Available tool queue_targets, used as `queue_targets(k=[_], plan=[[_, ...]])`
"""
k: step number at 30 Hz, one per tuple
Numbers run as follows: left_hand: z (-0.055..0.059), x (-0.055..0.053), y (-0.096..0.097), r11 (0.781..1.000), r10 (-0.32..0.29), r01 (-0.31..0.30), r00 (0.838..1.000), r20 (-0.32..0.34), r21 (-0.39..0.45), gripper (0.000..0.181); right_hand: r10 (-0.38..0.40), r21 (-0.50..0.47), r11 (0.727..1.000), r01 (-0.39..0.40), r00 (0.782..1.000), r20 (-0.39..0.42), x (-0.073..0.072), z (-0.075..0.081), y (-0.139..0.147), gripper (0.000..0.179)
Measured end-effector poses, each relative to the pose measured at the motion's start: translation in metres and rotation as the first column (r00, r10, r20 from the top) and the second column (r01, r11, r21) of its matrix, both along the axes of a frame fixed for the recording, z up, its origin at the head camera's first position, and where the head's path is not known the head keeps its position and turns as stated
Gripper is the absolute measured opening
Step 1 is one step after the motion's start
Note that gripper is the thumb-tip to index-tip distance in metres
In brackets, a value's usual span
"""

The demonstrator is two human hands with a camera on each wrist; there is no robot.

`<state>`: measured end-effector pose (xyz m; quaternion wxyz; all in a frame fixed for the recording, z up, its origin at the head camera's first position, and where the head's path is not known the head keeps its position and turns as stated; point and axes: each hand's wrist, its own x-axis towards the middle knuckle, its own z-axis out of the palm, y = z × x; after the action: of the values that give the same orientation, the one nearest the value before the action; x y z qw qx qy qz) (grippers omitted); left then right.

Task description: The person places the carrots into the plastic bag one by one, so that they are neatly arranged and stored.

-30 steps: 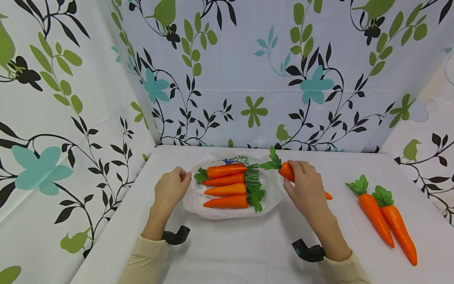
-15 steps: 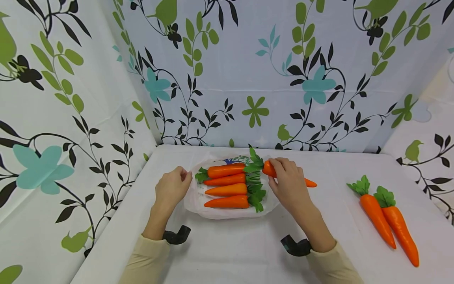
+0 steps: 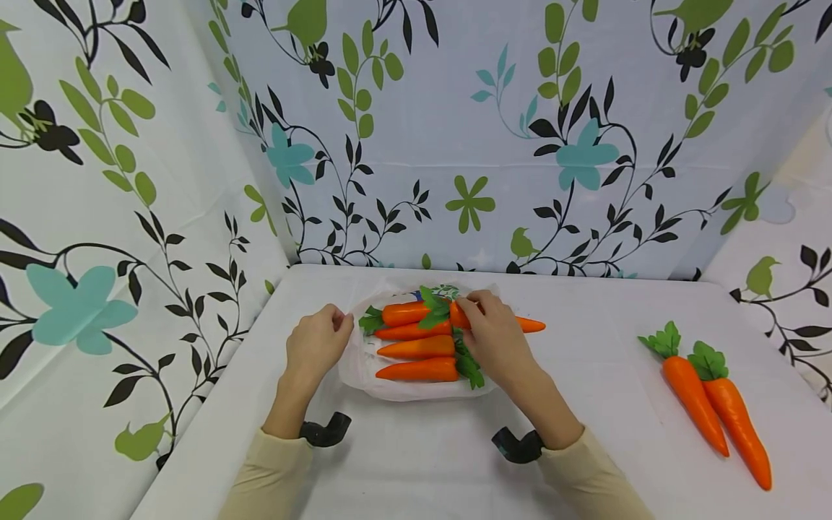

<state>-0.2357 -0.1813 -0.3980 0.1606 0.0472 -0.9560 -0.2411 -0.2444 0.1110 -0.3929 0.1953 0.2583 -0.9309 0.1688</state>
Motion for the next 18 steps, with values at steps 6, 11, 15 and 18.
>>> queue_targets(k=[6,11,15,18], plan=[[0.0,0.0,0.0,1.0,0.001,-0.001,1.0,-0.001,0.004,0.025,0.032,0.007,0.999,-0.032,0.999,0.02,-0.005,-0.006,-0.012,0.055],[0.0,0.001,0.0,1.0,-0.004,0.004,1.0,-0.01,0.006,0.025,0.041,0.029,0.999,-0.042,0.998,0.042,-0.01,-0.013,-0.021,0.055],[0.0,0.001,0.0,1.0,-0.007,0.007,1.0,-0.013,0.002,0.025,0.052,0.051,0.997,-0.055,0.997,0.054,-0.013,-0.016,-0.029,0.052],[0.0,0.0,0.001,1.0,-0.008,0.008,1.0,-0.013,0.001,0.025,0.062,0.062,0.996,-0.066,0.996,0.058,-0.014,-0.017,-0.036,0.05]])
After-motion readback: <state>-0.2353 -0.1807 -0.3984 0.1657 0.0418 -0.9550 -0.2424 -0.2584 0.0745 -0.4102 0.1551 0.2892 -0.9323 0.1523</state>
